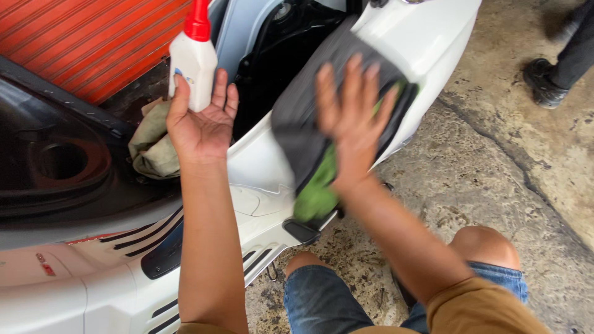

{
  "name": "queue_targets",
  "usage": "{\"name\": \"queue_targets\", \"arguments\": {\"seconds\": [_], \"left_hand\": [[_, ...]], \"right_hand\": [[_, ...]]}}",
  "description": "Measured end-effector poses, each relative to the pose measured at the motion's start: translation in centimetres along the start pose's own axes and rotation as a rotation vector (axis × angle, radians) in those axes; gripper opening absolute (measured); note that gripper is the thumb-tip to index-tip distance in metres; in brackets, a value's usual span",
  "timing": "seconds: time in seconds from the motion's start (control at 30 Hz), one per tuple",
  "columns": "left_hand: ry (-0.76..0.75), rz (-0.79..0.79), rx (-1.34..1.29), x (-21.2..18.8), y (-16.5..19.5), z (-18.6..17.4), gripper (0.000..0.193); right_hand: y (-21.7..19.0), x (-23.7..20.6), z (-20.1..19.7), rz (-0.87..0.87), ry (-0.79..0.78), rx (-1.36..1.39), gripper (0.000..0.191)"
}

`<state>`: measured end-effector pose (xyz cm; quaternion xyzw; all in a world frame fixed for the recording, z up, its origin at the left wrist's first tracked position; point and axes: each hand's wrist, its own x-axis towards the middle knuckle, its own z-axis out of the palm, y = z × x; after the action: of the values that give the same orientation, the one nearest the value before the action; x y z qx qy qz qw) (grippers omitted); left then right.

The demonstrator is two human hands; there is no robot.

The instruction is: The person applies a liquid from a white bottle with a red nozzle onto the side panels of a white scooter and wipes the surfaces with a green and gray cloth. The person moves along the scooter, cleaning the lower side panel, the area under the seat, and the rear side panel.

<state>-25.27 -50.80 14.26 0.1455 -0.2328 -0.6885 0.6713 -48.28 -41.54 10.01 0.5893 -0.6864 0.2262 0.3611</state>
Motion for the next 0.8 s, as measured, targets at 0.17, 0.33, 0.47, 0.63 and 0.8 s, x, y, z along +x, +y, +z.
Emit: {"name": "queue_targets", "arguments": {"seconds": [0.17, 0.33, 0.47, 0.63, 0.8], "left_hand": [[0.036, -0.016, -0.043, -0.2, 0.2, 0.6, 0.052], [0.036, -0.043, -0.049, -0.1, 0.3, 0.6, 0.048], [0.031, -0.049, -0.053, 0.8, 0.3, -0.7, 0.046], [-0.032, -0.087, -0.074, 1.5, 0.3, -1.9, 0.046], [-0.014, -0.078, -0.054, 1.1, 0.7, -1.4, 0.046]], "right_hand": [[-6.5, -10.8, 0.7, -0.483, 0.034, 0.211, 0.072], [-0.6, -6.9, 1.0, -0.425, -0.603, 0.354, 0.078], [2.7, 1.4, 0.0, 0.142, -0.129, 0.507, 0.103], [-6.9, -1.9, 1.7, -0.077, 0.131, 0.069, 0.067], [-12.6, -11.2, 4.8, -0.693, -0.126, 0.463, 0.067]]}}
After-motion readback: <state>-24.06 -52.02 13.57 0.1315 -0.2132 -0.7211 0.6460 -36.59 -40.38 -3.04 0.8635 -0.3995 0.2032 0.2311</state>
